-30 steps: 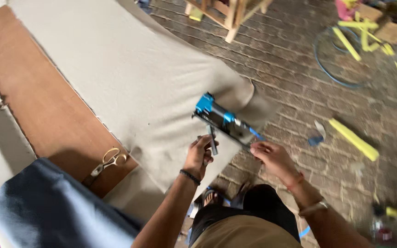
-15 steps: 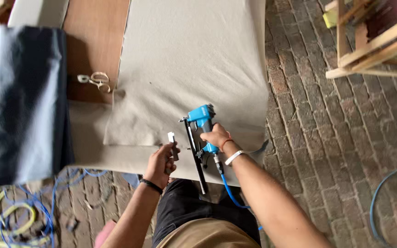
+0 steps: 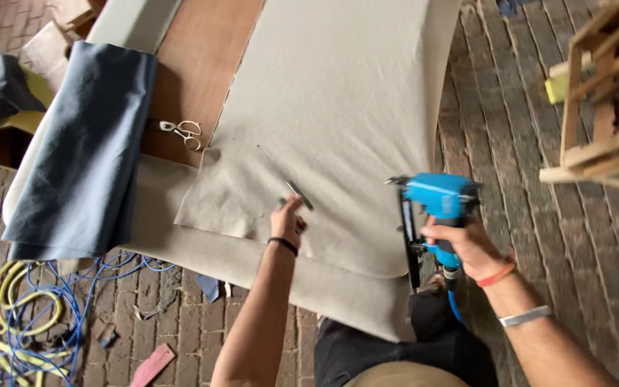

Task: The person staples beige fabric onto a wooden frame using a pneumatic staple gun, then trims excess fabric with shears and folds the edges before restapling. The person reloads the staple gun mid-task and continues securing the fabric along the frame edges.

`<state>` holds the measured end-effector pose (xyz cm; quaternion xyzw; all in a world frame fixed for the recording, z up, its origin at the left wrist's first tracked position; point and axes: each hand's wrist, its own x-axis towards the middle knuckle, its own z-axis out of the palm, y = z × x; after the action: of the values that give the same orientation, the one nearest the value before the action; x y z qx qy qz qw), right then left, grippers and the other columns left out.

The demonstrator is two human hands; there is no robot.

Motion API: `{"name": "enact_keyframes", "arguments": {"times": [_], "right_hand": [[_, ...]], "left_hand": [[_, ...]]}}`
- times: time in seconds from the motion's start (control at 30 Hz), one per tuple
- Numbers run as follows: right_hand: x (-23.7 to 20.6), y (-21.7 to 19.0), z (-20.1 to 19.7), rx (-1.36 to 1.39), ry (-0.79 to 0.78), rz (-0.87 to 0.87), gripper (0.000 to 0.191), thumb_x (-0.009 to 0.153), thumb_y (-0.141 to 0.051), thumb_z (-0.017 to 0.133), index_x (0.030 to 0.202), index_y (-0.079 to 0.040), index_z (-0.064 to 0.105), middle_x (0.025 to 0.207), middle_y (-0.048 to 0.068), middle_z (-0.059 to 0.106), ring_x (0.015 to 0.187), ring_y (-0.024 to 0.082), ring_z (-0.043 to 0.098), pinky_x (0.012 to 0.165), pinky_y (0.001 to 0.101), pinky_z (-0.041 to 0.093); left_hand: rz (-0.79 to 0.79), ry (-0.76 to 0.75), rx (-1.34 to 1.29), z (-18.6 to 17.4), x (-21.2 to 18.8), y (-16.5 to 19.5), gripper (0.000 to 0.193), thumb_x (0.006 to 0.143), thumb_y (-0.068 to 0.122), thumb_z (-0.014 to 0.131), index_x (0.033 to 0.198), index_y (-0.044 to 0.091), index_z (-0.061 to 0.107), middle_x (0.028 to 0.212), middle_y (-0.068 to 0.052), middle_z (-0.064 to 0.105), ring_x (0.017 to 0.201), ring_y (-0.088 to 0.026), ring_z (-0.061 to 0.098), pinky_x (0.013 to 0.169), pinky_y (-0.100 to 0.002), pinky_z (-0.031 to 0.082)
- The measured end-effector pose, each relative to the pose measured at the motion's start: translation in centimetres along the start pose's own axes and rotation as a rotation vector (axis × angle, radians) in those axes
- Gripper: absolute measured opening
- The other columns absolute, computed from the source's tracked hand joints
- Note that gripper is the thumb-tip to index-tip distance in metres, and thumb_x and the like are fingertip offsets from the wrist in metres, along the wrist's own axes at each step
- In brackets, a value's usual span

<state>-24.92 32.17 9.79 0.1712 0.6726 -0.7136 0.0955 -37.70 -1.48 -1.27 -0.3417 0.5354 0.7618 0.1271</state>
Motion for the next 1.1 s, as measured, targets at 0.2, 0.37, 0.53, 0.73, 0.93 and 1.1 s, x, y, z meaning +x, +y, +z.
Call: {"name": "enact_keyframes", "arguments": {"times": [0.2, 0.37, 0.53, 0.73, 0.93, 1.1], "right_hand": [[6.0, 4.2, -15.7, 0.396, -0.142, -0.033, 0.022, 0.079, -0.019, 0.072, 0.077, 0.000, 0.059, 0.067, 0.011, 0.060, 0.063, 0.027, 0.063, 0.071, 0.0435, 0.053], [7.7, 6.2, -28.7, 0.637, -0.287, 0.257, 0.027, 0.071, -0.025, 0.076, 0.079, -0.007, 0.057, 0.070, 0.004, 0.054, 0.067, 0.021, 0.056, 0.076, 0.0368, 0.052], [10.8, 1.6, -38.1, 0.754, -0.339, 0.004, 0.026, 0.079, -0.024, 0.077, 0.080, -0.009, 0.056, 0.072, 0.002, 0.050, 0.069, 0.021, 0.051, 0.079, 0.0423, 0.053], [15.9, -5.8, -41.1, 0.858, -0.412, -0.055, 0.023, 0.079, -0.022, 0.076, 0.082, -0.009, 0.058, 0.070, 0.001, 0.045, 0.068, 0.019, 0.048, 0.077, 0.0457, 0.053], [23.3, -8.9, -40.7, 0.857, -0.501, -0.028, 0.023, 0.080, -0.020, 0.075, 0.078, -0.006, 0.057, 0.069, 0.003, 0.044, 0.066, 0.022, 0.048, 0.071, 0.0437, 0.049], [32.7, -12.6, -42.4, 0.788, -0.487, 0.029, 0.021, 0.078, -0.019, 0.075, 0.077, -0.006, 0.058, 0.068, 0.002, 0.044, 0.064, 0.022, 0.047, 0.073, 0.0447, 0.049]], "left_hand": [[0.205, 0.092, -0.152, 8.7, -2.1, -1.4, 0.032, 0.100, 0.035, 0.050, 0.108, 0.010, 0.068, 0.076, 0.000, 0.060, 0.054, -0.011, 0.047, 0.050, -0.029, 0.042], [-0.013, -0.231, 0.046, 25.0, -10.5, -10.2, 0.032, 0.100, 0.025, 0.050, 0.112, 0.005, 0.071, 0.079, -0.004, 0.065, 0.063, -0.013, 0.056, 0.057, -0.029, 0.046], [0.048, -0.414, -0.123, 40.7, -15.9, -12.6, 0.017, 0.094, 0.012, 0.066, 0.110, 0.008, 0.064, 0.100, -0.003, 0.077, 0.092, -0.013, 0.075, 0.080, -0.031, 0.061], [0.247, -0.488, -0.211, 51.2, -16.2, -7.7, 0.028, 0.083, 0.003, 0.082, 0.100, 0.006, 0.059, 0.090, -0.006, 0.073, 0.077, -0.015, 0.072, 0.065, -0.034, 0.062], [0.458, -0.478, -0.084, 59.5, -12.3, -3.3, 0.038, 0.075, 0.006, 0.091, 0.095, 0.006, 0.058, 0.081, 0.000, 0.065, 0.067, -0.009, 0.060, 0.054, -0.027, 0.048], [0.664, -0.299, 0.379, 65.1, -6.4, 1.7, 0.042, 0.069, 0.017, 0.097, 0.087, 0.001, 0.063, 0.075, -0.002, 0.066, 0.070, -0.008, 0.059, 0.063, -0.027, 0.055]]}}
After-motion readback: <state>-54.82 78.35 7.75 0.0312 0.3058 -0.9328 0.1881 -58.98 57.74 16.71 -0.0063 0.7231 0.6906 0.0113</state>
